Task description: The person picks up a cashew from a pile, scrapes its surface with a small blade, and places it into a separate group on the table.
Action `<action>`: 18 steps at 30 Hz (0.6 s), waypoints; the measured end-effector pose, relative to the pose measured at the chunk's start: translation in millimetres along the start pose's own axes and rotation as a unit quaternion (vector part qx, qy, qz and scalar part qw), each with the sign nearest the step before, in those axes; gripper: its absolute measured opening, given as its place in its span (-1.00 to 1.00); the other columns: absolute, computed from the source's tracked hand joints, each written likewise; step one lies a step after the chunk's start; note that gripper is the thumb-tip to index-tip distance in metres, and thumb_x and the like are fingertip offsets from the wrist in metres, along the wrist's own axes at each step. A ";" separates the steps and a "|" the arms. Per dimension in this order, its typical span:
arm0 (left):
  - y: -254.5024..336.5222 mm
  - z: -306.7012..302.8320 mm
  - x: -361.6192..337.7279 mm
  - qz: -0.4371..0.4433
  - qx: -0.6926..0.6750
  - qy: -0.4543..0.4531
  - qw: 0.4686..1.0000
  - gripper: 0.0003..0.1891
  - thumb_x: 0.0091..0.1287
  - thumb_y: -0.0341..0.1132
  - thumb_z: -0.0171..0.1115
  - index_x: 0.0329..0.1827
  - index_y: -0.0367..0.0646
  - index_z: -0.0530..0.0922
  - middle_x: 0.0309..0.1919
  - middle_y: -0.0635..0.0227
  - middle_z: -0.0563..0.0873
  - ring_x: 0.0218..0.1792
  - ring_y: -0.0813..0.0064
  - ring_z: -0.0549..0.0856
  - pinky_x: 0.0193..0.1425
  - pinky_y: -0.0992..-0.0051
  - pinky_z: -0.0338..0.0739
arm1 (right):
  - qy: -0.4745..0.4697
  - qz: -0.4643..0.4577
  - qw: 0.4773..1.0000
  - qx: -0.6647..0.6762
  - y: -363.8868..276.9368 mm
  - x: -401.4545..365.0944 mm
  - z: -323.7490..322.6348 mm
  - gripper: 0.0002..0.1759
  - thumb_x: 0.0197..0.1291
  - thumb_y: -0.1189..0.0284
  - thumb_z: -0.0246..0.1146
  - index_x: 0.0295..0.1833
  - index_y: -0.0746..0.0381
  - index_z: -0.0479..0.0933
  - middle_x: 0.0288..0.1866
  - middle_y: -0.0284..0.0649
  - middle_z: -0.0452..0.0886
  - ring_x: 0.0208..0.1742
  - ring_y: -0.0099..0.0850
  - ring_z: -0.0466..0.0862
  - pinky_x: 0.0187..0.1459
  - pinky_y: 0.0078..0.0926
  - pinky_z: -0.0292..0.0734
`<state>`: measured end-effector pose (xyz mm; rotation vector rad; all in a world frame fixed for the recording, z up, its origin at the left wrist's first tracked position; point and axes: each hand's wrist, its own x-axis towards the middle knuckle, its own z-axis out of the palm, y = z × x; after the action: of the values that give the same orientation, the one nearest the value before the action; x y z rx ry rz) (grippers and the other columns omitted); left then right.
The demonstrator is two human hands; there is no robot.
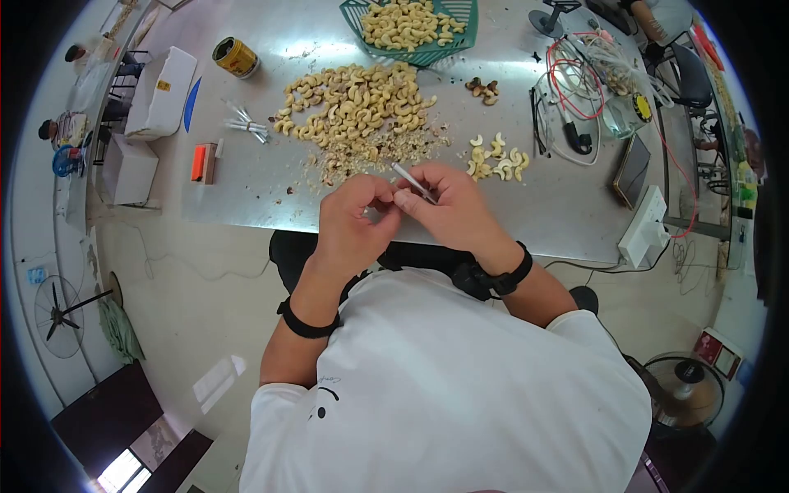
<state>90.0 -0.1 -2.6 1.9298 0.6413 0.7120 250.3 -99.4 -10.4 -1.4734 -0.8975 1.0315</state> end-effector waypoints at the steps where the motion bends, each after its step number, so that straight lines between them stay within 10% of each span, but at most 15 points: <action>1: 0.4 0.5 2.0 0.006 0.003 -0.002 1.000 -0.79 0.20 -0.60 0.47 -0.19 -0.23 0.61 -0.31 0.32 0.76 -0.34 0.53 0.75 -0.19 0.51 0.69 | -0.006 0.009 1.000 0.002 2.0 2.1 -2.0 -0.76 0.29 0.36 0.48 -0.05 0.28 0.72 -0.32 -0.36 0.68 -0.27 -0.60 0.59 -0.19 -0.52 0.54; 8: -0.6 -29.5 25.0 -0.047 0.009 -0.052 0.997 -0.77 0.25 -0.61 0.45 -0.08 -0.26 0.62 -0.10 0.31 0.76 -0.09 0.57 0.76 0.04 0.50 0.73 | 0.048 0.043 0.993 -0.103 -57.8 40.8 -33.0 -0.78 0.33 0.45 0.47 0.04 0.25 0.70 -0.18 -0.44 0.74 -0.27 -0.73 0.57 -0.21 -0.64 0.49; 12: -3.7 -43.1 51.5 -0.074 0.099 -0.035 0.992 -0.72 0.29 -0.54 0.45 0.04 -0.26 0.64 -0.02 0.26 0.76 -0.04 0.49 0.77 0.06 0.46 0.72 | 0.161 -0.113 0.976 0.091 -68.0 93.3 -53.7 -0.57 0.36 0.47 0.42 0.29 0.31 0.58 -0.02 -0.29 0.78 -0.14 -0.62 0.68 -0.11 -0.63 0.59; 18: -17.9 -43.8 78.7 0.011 0.225 0.002 0.974 -0.64 0.25 -0.53 0.39 0.13 -0.19 0.66 0.13 0.15 0.73 0.19 0.15 0.71 0.29 0.26 0.62 | 0.039 -0.094 0.991 0.092 -48.1 105.6 -41.8 -0.57 0.35 0.50 0.41 0.30 0.31 0.59 -0.02 -0.29 0.77 -0.07 -0.57 0.70 -0.04 -0.59 0.62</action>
<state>111.1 87.5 14.6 2.3529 0.8394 0.6196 325.5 -8.5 25.4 -1.2417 -0.8450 0.8864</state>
